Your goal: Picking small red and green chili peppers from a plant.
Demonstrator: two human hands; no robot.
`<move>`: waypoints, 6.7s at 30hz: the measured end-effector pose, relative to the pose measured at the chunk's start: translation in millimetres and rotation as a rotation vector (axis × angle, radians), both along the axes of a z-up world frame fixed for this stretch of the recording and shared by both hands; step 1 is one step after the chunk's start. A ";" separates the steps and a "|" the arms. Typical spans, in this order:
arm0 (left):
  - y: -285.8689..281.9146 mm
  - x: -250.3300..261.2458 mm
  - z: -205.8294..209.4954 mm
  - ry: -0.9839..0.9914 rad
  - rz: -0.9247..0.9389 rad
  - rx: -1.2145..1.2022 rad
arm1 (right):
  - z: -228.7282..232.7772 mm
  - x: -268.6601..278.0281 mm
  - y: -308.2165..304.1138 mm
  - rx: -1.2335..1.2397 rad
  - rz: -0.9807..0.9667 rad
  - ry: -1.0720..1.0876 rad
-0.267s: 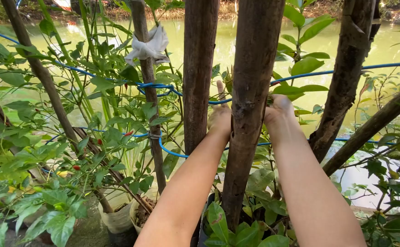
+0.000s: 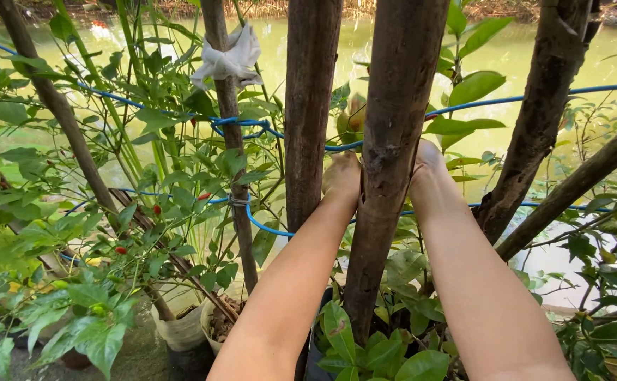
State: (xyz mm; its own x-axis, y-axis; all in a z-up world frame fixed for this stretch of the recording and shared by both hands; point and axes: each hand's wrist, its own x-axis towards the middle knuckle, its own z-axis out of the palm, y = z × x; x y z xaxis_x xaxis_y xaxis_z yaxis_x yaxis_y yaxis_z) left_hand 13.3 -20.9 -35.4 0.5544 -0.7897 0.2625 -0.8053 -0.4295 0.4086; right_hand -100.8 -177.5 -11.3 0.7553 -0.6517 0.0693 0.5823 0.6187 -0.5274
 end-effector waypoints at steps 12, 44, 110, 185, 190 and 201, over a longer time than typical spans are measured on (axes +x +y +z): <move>6.9 -5.2 -2.8 0.150 -0.020 -0.199 | 2.9 -7.5 3.6 -0.163 0.233 -0.117; 181.4 -69.2 100.4 0.705 -0.362 -0.327 | 55.6 -31.6 69.8 0.475 -0.071 -0.146; 136.2 -200.1 321.8 0.364 -0.270 -0.716 | 115.0 -86.3 152.4 -0.084 0.249 -0.342; 86.8 -205.4 285.9 0.478 0.365 -0.163 | 33.5 -99.4 88.5 0.360 0.165 0.240; 87.8 -206.1 285.6 0.485 0.351 -0.189 | 70.5 -101.6 106.0 0.220 0.234 0.067; 83.7 -207.2 272.0 0.425 0.351 -0.305 | 95.3 -105.1 117.9 0.376 0.264 0.102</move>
